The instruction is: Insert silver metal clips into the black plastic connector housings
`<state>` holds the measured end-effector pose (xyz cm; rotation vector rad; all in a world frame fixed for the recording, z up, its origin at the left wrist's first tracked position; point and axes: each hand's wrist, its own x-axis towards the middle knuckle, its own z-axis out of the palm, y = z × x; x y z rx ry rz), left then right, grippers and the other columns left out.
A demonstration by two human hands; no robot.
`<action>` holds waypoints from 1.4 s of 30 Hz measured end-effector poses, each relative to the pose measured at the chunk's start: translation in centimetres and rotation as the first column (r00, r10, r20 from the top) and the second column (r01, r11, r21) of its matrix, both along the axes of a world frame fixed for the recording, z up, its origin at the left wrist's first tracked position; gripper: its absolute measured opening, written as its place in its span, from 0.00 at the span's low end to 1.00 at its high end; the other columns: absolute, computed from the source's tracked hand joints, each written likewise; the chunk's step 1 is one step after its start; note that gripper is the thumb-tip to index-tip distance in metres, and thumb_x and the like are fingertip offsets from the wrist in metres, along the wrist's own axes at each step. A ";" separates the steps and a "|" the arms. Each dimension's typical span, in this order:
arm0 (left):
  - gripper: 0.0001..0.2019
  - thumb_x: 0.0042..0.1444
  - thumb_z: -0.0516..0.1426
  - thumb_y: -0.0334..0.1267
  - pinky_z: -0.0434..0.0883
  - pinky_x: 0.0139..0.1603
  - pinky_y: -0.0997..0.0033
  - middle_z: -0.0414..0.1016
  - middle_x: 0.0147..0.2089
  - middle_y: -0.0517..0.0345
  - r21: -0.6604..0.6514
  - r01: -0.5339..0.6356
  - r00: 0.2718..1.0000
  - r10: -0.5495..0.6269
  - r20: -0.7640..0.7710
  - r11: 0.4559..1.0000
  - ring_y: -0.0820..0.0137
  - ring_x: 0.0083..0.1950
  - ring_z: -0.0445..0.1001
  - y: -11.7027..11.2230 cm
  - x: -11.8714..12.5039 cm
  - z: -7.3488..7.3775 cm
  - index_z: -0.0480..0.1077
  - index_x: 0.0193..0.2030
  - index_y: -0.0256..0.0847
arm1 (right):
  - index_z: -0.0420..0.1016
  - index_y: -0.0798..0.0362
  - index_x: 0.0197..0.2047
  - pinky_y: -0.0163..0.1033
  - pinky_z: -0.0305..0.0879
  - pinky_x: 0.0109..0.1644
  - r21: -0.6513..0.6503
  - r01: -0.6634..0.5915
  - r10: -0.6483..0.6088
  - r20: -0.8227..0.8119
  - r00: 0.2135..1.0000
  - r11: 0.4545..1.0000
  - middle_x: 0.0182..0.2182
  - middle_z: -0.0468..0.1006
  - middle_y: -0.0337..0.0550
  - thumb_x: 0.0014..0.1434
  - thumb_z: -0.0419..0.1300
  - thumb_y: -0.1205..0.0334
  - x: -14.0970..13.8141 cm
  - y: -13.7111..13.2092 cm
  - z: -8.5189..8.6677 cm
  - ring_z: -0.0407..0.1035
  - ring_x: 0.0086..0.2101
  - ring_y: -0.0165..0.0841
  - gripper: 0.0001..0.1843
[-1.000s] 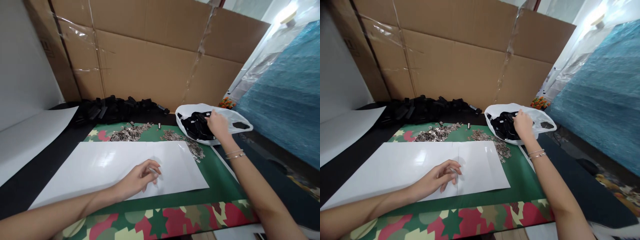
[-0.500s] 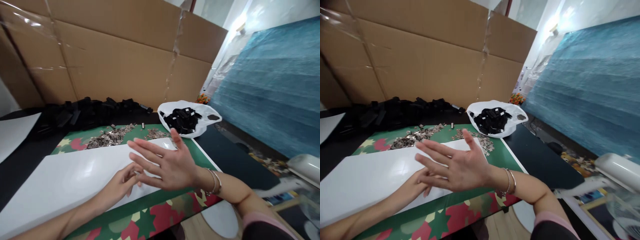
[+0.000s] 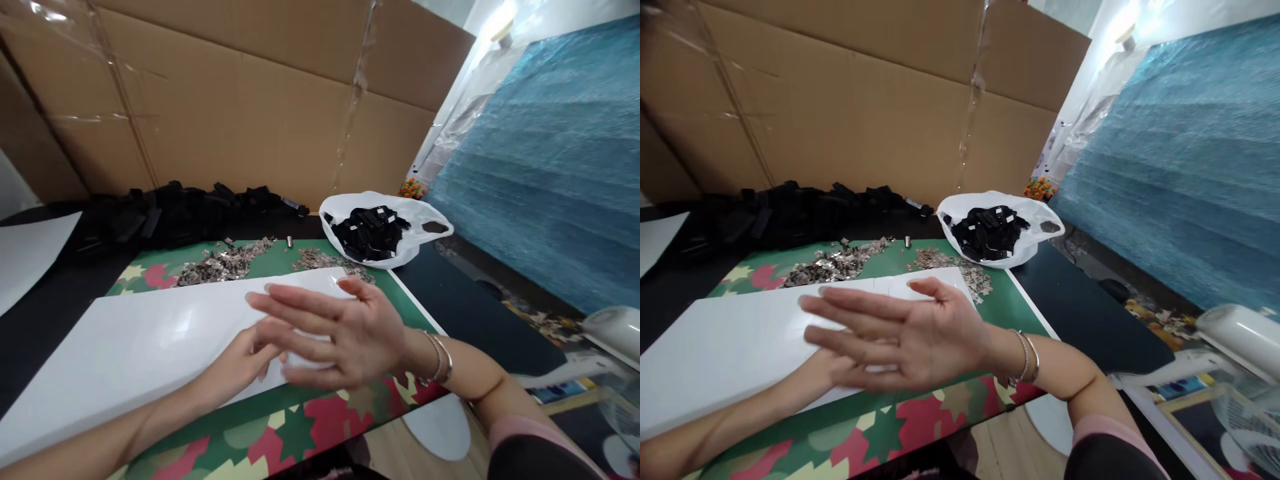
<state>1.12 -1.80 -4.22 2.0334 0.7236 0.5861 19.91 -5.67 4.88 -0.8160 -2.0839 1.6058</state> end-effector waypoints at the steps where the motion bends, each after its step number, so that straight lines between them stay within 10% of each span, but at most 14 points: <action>1: 0.12 0.62 0.44 0.41 0.64 0.20 0.77 0.72 0.30 0.60 -0.063 -0.009 1.000 0.009 -0.004 0.998 0.76 0.20 0.64 -0.1 0.0 0.2 0.64 0.44 0.41 | 0.40 0.42 0.67 0.40 0.59 0.56 0.009 0.021 -0.021 -0.065 0.998 1.000 0.66 0.47 0.31 0.61 0.21 0.65 0.1 1.3 0.3 0.50 0.62 0.29 0.32; 5: 0.09 0.57 0.49 0.38 0.63 0.19 0.79 0.71 0.42 0.52 -0.424 -0.011 0.996 0.047 0.074 0.906 0.74 0.31 0.69 -0.3 0.1 -0.1 0.62 0.44 0.38 | 0.46 0.57 0.65 0.43 0.59 0.58 0.274 0.222 -0.181 -0.166 0.969 0.936 0.63 0.57 0.44 0.54 0.35 0.73 0.2 10.9 1.0 0.56 0.59 0.32 0.33; 9: 0.10 0.54 0.50 0.33 0.59 0.18 0.80 0.70 0.42 0.53 -0.499 0.006 0.993 0.055 0.108 0.867 0.73 0.34 0.70 -0.3 -0.2 -0.7 0.62 0.44 0.38 | 0.65 0.63 0.56 0.51 0.52 0.61 0.648 0.304 -0.550 0.215 0.807 0.699 0.58 0.64 0.54 0.56 0.38 0.75 -1.7 22.7 0.3 0.57 0.59 0.40 0.28; 12: 0.11 0.51 0.50 0.31 0.57 0.18 0.81 0.71 0.42 0.54 -0.519 -0.005 0.992 0.070 0.106 0.855 0.73 0.33 0.71 -0.5 -0.2 -0.8 0.63 0.43 0.38 | 0.66 0.62 0.57 0.64 0.36 0.61 0.695 0.244 -0.589 0.312 0.745 0.676 0.65 0.48 0.57 0.55 0.52 0.70 -3.8 28.6 -1.2 0.35 0.64 0.53 0.25; 15: 0.12 0.50 0.50 0.28 0.58 0.20 0.80 0.72 0.41 0.54 -0.536 -0.009 0.992 0.075 0.100 0.844 0.74 0.31 0.70 -0.7 -0.2 -0.8 0.63 0.43 0.38 | 0.54 0.53 0.64 0.74 0.31 0.55 0.708 0.163 -0.590 0.413 0.694 0.687 0.67 0.33 0.58 0.44 0.68 0.63 -6.2 32.0 -3.2 0.23 0.62 0.63 0.45; 24: 0.12 0.51 0.50 0.28 0.63 0.27 0.76 0.74 0.40 0.53 -0.473 0.016 0.991 0.050 0.126 0.881 0.74 0.30 0.70 -0.7 -0.5 -1.4 0.65 0.44 0.37 | 0.36 0.45 0.67 0.74 0.31 0.56 0.802 0.011 -0.682 0.501 0.532 0.597 0.63 0.51 0.57 0.43 0.70 0.59 -11.8 36.5 -6.6 0.45 0.61 0.55 0.58; 29: 0.12 0.51 0.51 0.28 0.63 0.25 0.77 0.74 0.40 0.52 -0.473 0.004 0.994 0.049 0.099 0.881 0.74 0.29 0.70 -1.0 -0.6 -1.2 0.65 0.43 0.36 | 0.54 0.50 0.62 0.62 0.53 0.57 0.847 -0.029 -0.730 0.475 0.491 0.531 0.58 0.60 0.51 0.58 0.59 0.56 -12.3 36.7 -7.0 0.58 0.55 0.47 0.31; 42: 0.15 0.48 0.50 0.26 0.62 0.24 0.80 0.75 0.40 0.52 -0.451 0.000 0.991 0.059 0.116 0.893 0.75 0.28 0.71 -1.1 -0.4 -1.4 0.66 0.44 0.35 | 0.65 0.56 0.53 0.47 0.68 0.46 0.866 0.102 -0.646 0.281 0.710 0.489 0.49 0.69 0.48 0.62 0.55 0.59 -11.1 37.6 -6.2 0.68 0.44 0.36 0.17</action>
